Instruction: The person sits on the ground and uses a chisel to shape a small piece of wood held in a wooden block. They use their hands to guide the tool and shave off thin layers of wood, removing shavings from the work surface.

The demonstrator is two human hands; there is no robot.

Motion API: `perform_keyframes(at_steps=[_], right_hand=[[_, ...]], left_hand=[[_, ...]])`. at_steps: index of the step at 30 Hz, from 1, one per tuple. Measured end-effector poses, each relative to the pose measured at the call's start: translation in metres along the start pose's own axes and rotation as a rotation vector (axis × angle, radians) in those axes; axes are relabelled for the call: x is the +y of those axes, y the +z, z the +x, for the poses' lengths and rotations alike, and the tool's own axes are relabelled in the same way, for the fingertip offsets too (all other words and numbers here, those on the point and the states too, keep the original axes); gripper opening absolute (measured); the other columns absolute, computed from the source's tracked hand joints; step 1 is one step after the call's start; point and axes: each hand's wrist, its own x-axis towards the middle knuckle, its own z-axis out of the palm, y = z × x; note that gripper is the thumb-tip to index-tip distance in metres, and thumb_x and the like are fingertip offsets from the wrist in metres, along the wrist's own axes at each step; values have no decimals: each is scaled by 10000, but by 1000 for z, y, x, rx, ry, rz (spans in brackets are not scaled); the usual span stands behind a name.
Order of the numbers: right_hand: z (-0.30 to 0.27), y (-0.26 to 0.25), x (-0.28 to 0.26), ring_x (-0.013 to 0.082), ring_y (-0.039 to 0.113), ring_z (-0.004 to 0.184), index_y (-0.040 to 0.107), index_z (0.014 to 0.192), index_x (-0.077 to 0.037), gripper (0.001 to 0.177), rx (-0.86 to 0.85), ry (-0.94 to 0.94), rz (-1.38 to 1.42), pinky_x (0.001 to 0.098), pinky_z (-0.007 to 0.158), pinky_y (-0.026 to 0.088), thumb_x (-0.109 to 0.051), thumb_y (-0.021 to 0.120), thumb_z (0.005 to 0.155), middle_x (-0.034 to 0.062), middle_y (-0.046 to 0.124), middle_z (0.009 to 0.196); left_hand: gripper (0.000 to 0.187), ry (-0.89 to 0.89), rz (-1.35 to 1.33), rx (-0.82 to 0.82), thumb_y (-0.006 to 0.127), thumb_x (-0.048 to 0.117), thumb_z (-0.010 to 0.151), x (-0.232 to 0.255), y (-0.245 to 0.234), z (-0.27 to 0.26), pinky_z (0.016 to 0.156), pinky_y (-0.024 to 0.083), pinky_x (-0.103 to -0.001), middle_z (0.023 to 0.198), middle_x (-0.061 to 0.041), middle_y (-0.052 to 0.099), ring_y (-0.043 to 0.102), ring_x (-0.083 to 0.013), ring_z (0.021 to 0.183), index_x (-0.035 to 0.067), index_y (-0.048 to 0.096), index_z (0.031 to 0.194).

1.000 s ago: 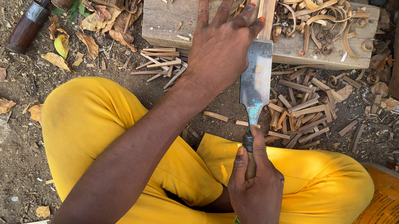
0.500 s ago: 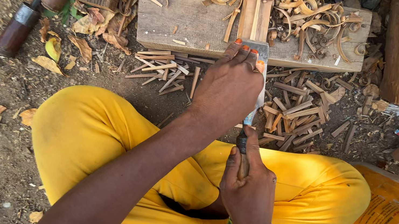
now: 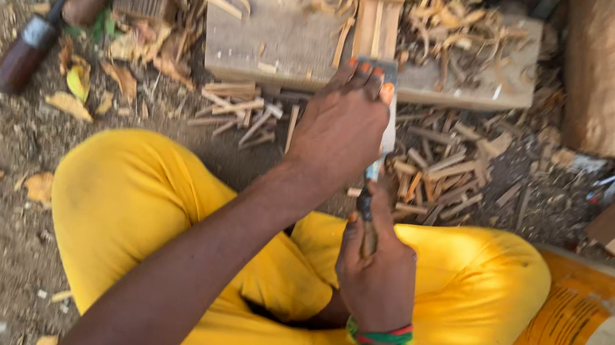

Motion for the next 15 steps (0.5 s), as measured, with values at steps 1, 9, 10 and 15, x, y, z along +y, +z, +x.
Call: perform_keyframes(at_steps=[1, 9, 10, 15], right_hand=[[2, 2, -3, 391, 676, 642, 574, 1425, -88, 478, -13, 53, -12, 404, 524, 512, -137, 648, 955, 214, 665, 714], [4, 20, -4, 353, 723, 643, 552, 1418, -72, 466, 1, 68, 37, 415, 546, 535, -120, 621, 959, 214, 701, 814], [7, 23, -1, 357, 739, 700, 536, 1429, -57, 470, 25, 11, 54, 412, 565, 553, -113, 612, 969, 219, 709, 864], [47, 34, 9, 438, 711, 887, 614, 1319, -60, 322, 33, -75, -25, 482, 731, 556, -106, 628, 1001, 248, 727, 983]], left_hand=[[457, 2, 12, 26, 627, 85, 826, -2, -2, 4, 1190, 308, -422, 1343, -296, 614, 542, -329, 1328, -111, 678, 1235], [393, 3, -2, -66, 634, 109, 875, -8, 6, 3, 1223, 299, -442, 1382, -296, 591, 532, -342, 1365, -97, 693, 1205], [403, 7, -3, -42, 636, 110, 882, -9, 10, 6, 1228, 296, -441, 1383, -299, 594, 535, -345, 1367, -99, 691, 1222], [469, -30, 102, 76, 542, 11, 785, -30, 28, 53, 1184, 248, -450, 1445, -274, 549, 509, -364, 1376, -33, 674, 1233]])
